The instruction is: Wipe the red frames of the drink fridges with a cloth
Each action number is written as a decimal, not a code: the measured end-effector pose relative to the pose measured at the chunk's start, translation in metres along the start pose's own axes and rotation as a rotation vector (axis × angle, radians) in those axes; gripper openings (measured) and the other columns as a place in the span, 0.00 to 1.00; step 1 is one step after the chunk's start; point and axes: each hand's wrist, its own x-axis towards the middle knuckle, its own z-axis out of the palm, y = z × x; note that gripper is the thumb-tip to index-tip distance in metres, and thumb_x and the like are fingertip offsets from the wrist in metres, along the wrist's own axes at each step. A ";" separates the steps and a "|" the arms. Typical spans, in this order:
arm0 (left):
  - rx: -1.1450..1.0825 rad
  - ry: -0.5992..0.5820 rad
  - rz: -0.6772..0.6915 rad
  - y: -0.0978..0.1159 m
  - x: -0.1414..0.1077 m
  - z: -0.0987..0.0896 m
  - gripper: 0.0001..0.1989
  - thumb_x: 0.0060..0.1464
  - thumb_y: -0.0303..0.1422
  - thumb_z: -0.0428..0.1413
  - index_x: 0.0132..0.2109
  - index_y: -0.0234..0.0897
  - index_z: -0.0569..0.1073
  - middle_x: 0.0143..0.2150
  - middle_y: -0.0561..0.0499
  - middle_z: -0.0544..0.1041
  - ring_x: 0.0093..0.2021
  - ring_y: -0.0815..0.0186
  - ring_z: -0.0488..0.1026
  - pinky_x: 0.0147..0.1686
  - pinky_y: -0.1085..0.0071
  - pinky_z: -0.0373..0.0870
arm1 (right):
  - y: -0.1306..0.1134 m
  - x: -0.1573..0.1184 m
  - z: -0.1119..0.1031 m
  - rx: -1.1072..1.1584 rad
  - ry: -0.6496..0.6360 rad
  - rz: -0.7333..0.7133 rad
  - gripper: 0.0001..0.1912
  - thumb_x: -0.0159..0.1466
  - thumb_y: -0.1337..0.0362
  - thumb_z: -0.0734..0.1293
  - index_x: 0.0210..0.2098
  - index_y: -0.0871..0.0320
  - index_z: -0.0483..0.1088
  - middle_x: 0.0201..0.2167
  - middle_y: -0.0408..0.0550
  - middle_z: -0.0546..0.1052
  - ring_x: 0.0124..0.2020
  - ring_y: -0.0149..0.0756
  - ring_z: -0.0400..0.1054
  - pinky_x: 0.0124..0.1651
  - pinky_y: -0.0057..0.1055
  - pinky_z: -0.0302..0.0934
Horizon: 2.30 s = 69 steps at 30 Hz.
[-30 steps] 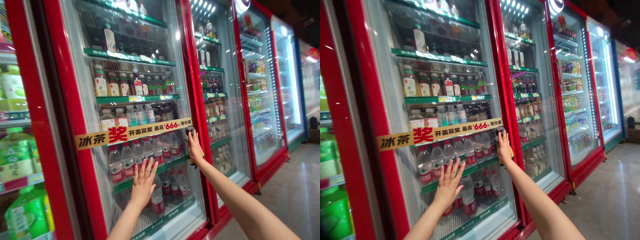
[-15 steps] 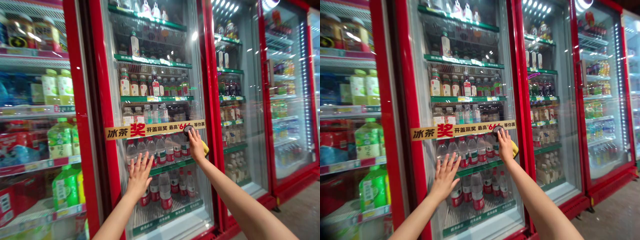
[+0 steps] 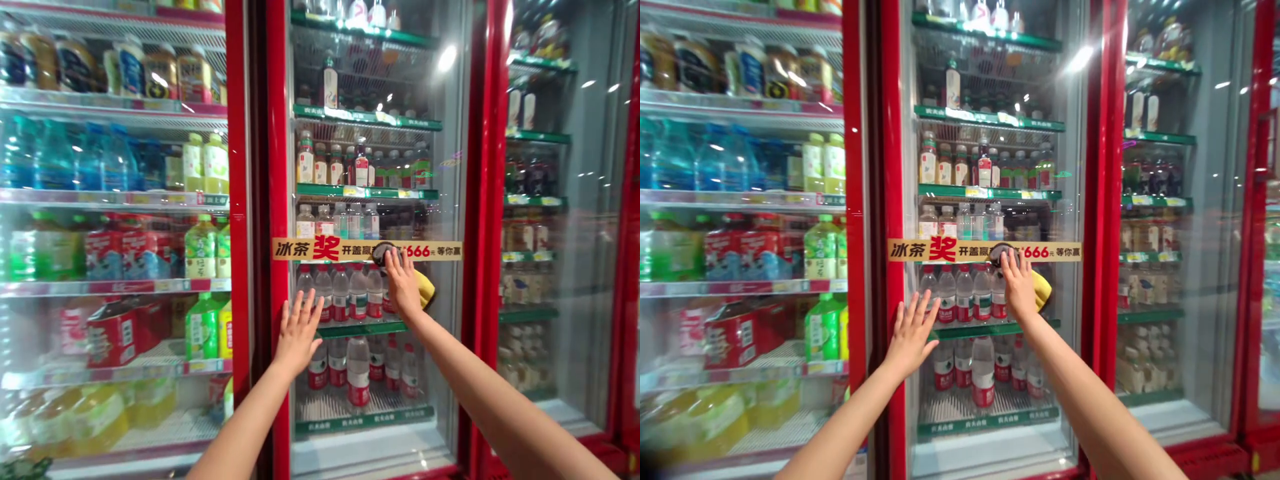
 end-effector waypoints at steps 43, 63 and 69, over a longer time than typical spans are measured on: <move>-0.128 -0.077 0.008 -0.024 -0.032 0.022 0.37 0.59 0.42 0.59 0.72 0.46 0.57 0.77 0.45 0.49 0.76 0.50 0.42 0.72 0.51 0.49 | -0.181 0.113 0.001 0.146 -0.237 -0.762 0.29 0.68 0.71 0.62 0.66 0.44 0.64 0.73 0.39 0.55 0.75 0.47 0.43 0.74 0.58 0.36; -0.039 0.050 0.013 -0.024 -0.029 0.022 0.57 0.39 0.36 0.75 0.72 0.47 0.54 0.77 0.43 0.47 0.76 0.52 0.41 0.71 0.49 0.54 | -0.098 0.094 -0.010 -0.032 -0.047 -0.346 0.32 0.69 0.70 0.58 0.71 0.48 0.57 0.75 0.45 0.49 0.76 0.49 0.39 0.73 0.60 0.35; 0.013 0.066 -0.010 -0.014 -0.027 0.008 0.61 0.45 0.37 0.72 0.75 0.46 0.42 0.77 0.43 0.44 0.76 0.50 0.41 0.71 0.49 0.52 | -0.059 0.060 -0.015 -0.048 -0.025 -0.196 0.26 0.72 0.63 0.58 0.68 0.53 0.63 0.74 0.50 0.53 0.76 0.53 0.37 0.72 0.60 0.40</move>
